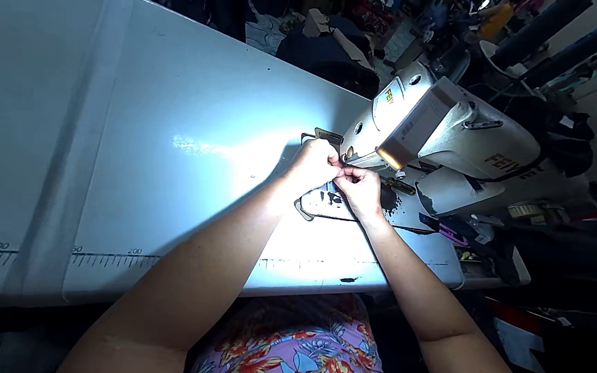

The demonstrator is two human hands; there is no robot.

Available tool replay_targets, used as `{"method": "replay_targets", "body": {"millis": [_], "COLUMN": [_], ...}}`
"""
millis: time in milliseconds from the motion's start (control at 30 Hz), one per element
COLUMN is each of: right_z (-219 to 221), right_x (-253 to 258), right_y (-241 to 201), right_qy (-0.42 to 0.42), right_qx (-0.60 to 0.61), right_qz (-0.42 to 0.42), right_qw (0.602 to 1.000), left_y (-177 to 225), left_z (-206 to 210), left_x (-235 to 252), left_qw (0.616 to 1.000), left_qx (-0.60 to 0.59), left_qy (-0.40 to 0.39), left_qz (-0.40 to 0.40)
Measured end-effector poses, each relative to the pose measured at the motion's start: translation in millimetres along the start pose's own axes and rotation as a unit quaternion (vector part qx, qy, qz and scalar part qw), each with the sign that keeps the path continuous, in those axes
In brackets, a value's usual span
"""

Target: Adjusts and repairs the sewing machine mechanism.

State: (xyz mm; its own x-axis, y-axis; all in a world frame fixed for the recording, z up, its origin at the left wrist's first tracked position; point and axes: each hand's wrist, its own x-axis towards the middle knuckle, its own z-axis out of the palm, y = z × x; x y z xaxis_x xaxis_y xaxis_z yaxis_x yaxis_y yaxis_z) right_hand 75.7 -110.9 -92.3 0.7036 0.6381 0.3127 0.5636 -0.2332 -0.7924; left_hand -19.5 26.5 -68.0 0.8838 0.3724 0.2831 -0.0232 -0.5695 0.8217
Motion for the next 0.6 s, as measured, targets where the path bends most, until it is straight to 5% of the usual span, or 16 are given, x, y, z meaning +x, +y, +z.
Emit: {"method": "replay_targets", "body": {"millis": [600], "right_z": [-0.8], "right_x": [-1.2], "right_y": [0.3], "right_qy": [0.024], "right_qx": [0.019], "right_qz": [-0.014], "right_qw": [0.999], "left_y": [1.1], "left_z": [10.9], "left_x": [-6.6], "left_qw": [0.995], "left_qx": [-0.013], "left_qy": [0.084], "left_qz": [0.044]}}
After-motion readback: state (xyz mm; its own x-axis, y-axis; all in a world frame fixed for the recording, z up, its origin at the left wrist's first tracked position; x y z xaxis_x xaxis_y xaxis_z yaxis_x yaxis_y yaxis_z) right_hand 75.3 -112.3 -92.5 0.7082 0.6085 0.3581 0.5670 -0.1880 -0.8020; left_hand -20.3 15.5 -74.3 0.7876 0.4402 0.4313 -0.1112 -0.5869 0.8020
